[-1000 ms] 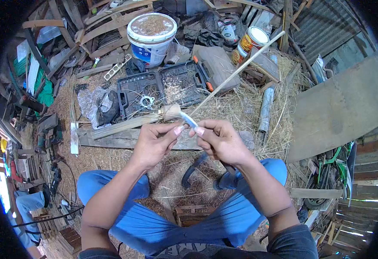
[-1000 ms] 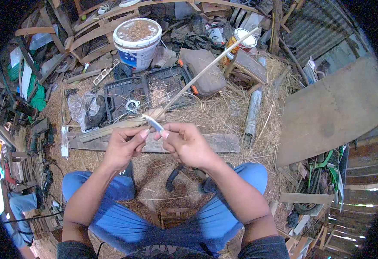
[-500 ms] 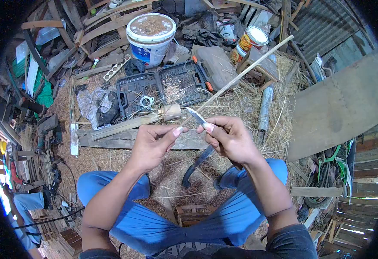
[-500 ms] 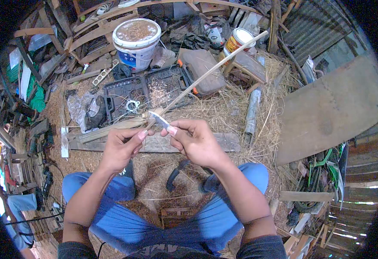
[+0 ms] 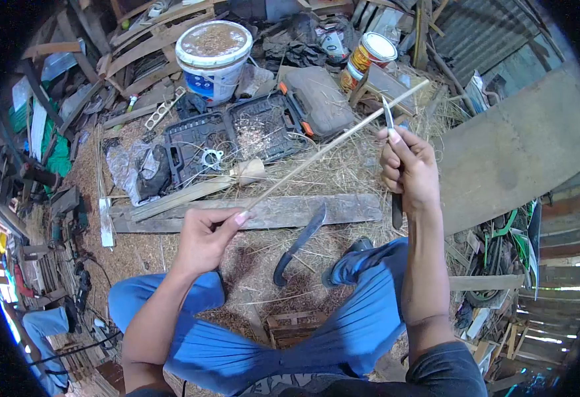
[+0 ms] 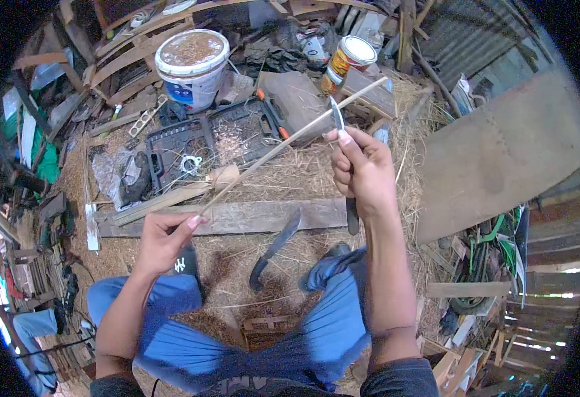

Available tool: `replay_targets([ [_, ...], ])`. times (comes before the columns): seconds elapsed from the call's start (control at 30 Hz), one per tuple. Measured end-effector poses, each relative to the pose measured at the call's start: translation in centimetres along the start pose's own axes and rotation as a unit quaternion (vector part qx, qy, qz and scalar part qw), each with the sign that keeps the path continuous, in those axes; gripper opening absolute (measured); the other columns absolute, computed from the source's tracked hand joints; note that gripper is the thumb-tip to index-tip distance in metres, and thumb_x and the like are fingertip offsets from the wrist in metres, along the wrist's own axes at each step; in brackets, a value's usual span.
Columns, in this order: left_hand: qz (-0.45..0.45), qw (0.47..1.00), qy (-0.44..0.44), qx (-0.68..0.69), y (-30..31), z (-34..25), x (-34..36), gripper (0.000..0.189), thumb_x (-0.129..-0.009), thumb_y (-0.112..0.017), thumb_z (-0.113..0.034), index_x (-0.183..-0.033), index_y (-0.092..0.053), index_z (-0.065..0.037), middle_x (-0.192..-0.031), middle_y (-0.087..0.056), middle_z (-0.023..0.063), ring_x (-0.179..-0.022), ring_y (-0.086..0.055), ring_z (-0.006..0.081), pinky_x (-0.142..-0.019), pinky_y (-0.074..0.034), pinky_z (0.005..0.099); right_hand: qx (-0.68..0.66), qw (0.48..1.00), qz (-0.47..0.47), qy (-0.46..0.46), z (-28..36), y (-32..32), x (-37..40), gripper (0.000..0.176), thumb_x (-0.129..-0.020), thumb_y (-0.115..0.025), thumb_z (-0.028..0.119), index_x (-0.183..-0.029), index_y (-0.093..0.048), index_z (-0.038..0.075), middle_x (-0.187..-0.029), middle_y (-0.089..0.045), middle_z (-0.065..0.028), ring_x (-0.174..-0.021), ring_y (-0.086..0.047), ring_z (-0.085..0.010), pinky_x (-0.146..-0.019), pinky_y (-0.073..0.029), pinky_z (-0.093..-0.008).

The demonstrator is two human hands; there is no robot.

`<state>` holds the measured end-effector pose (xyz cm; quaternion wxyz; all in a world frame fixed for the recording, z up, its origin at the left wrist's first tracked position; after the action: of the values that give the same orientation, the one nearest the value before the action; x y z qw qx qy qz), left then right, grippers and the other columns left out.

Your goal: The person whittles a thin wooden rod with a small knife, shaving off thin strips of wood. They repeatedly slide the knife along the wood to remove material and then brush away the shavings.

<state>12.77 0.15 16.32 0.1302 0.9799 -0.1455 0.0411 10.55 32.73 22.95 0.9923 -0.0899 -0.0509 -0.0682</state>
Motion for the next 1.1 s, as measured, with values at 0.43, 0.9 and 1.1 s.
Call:
replay_targets([
  [0.43, 0.028, 0.998, 0.042, 0.026, -0.7, -0.1, 0.2, 0.024, -0.099, -0.065, -0.021, -0.098, -0.078, -0.001, -0.056, -0.048, -0.0073, -0.054, -0.035, 0.0022, -0.048, -0.026, 0.0256, 0.063, 0.96, 0.222, -0.161, -5.9, -8.5, 3.9, 0.023, -0.106, -0.052, 0.018, -0.108, -0.065, -0.001, -0.063, -0.044, 0.0046, -0.049, -0.037, -0.0041, -0.044, -0.029, -0.0216],
  [0.9, 0.05, 0.998, 0.019, 0.021, -0.7, 0.8, -0.8, 0.031, -0.102, -0.061, -0.025, -0.087, -0.072, 0.0, -0.054, -0.047, -0.006, -0.047, -0.036, 0.0025, -0.044, -0.023, 0.0241, 0.058, 0.984, 0.128, -0.106, -4.1, -4.8, 2.2, 0.022, -0.105, -0.053, 0.02, -0.104, -0.066, 0.002, -0.061, -0.041, 0.0058, -0.047, -0.035, -0.004, -0.041, -0.026, -0.0225],
  [1.1, 0.062, 0.996, 0.05, 0.051, -0.9, 0.0, -0.6, 0.03, -0.103, -0.059, -0.02, -0.088, -0.073, 0.001, -0.056, -0.045, -0.0068, -0.052, -0.035, 0.0022, -0.047, -0.024, 0.0251, 0.041, 0.953, 0.239, -0.182, -6.6, -8.6, 3.8, 0.023, -0.106, -0.051, 0.019, -0.106, -0.064, 0.0, -0.062, -0.042, 0.0055, -0.048, -0.035, -0.0041, -0.043, -0.029, -0.0227],
])
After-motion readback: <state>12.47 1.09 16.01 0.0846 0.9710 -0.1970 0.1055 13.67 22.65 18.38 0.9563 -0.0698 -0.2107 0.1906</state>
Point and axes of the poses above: each hand's wrist, its own x-axis away from the middle knuckle, its own y-axis out of the back of the hand, z = x × y, the point moved 4 cm from there along -x, towards the middle knuckle
